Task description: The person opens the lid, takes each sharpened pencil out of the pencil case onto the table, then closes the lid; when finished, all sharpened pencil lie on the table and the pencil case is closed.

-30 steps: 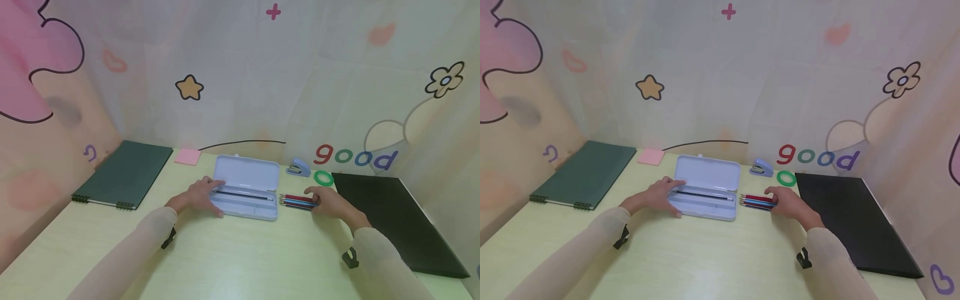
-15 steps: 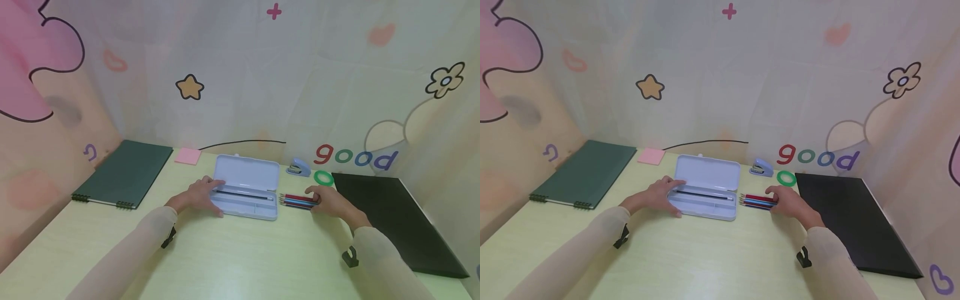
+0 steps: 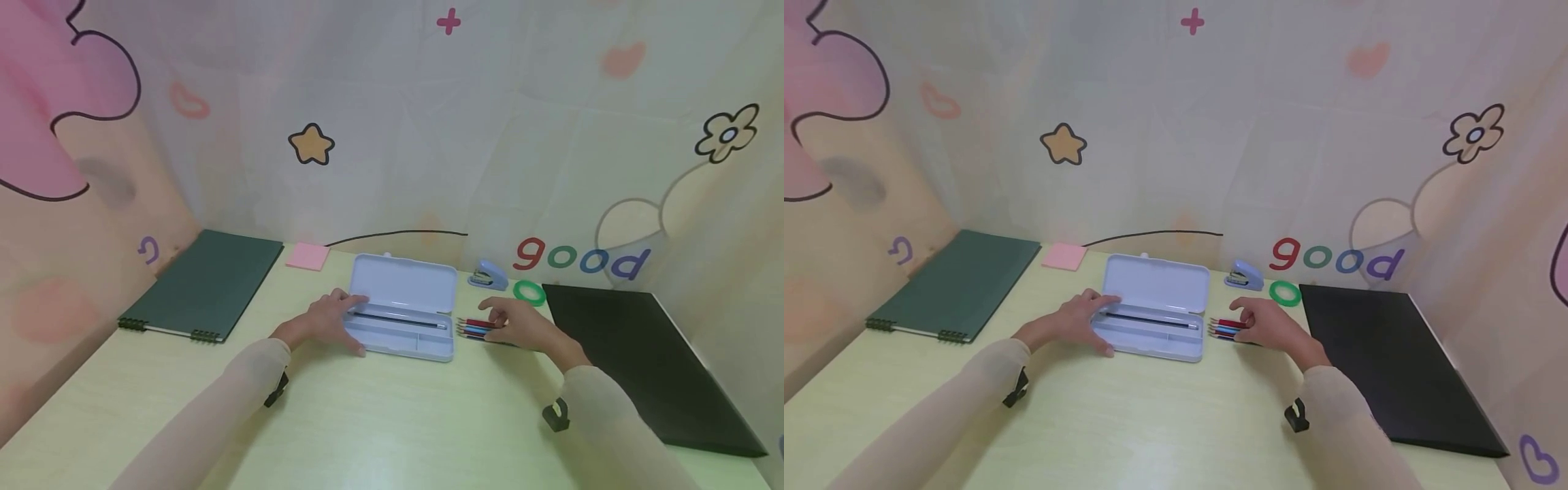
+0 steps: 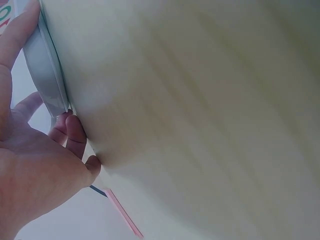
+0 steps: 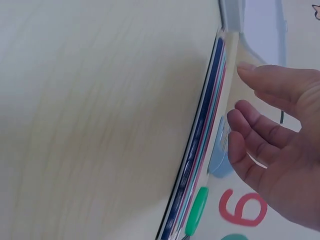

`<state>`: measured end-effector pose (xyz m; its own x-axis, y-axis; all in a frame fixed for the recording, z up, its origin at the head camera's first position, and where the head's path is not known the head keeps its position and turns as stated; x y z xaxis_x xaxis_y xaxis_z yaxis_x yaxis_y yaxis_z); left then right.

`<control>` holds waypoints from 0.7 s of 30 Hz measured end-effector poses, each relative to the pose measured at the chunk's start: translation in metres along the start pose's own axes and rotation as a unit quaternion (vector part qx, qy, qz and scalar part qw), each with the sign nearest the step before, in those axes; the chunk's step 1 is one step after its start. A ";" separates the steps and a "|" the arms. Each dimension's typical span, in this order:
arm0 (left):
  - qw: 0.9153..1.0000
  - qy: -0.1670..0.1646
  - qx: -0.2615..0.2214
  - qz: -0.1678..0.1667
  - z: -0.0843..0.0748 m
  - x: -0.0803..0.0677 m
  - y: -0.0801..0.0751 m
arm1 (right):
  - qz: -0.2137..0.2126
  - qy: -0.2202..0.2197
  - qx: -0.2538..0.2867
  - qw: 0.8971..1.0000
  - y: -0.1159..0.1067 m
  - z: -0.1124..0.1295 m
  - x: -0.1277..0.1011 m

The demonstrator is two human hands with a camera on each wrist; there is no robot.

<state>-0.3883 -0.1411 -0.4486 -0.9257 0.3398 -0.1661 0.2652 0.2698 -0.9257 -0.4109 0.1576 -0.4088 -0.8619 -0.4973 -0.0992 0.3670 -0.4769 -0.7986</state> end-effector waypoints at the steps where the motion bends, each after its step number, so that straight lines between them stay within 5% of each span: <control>1: 1.000 -0.001 0.000 0.000 0.000 0.000 0.000 | 0.000 0.002 0.006 1.000 0.001 0.003 0.002; 15: 1.000 -0.002 -0.002 0.000 0.000 -0.001 0.000 | 0.047 -0.035 0.070 0.996 0.041 0.067 0.037; 21: 1.000 -0.007 0.000 0.001 0.002 0.000 0.001 | 0.073 -0.068 0.054 0.994 0.060 0.087 0.051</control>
<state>-0.3886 -0.1419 -0.4505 -0.9290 0.3273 -0.1726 0.2670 0.2701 -0.9251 -0.4023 0.0406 -0.4100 -0.7441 -0.6567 -0.1231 0.5272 -0.4640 -0.7119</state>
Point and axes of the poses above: each hand's wrist, its own x-axis towards the middle knuckle, its own y-axis out of the palm, z = x × y, the point moved 10 cm from there along x, towards the middle knuckle, and after that the axes turned 10 degrees about x, right-handed, at the moved point
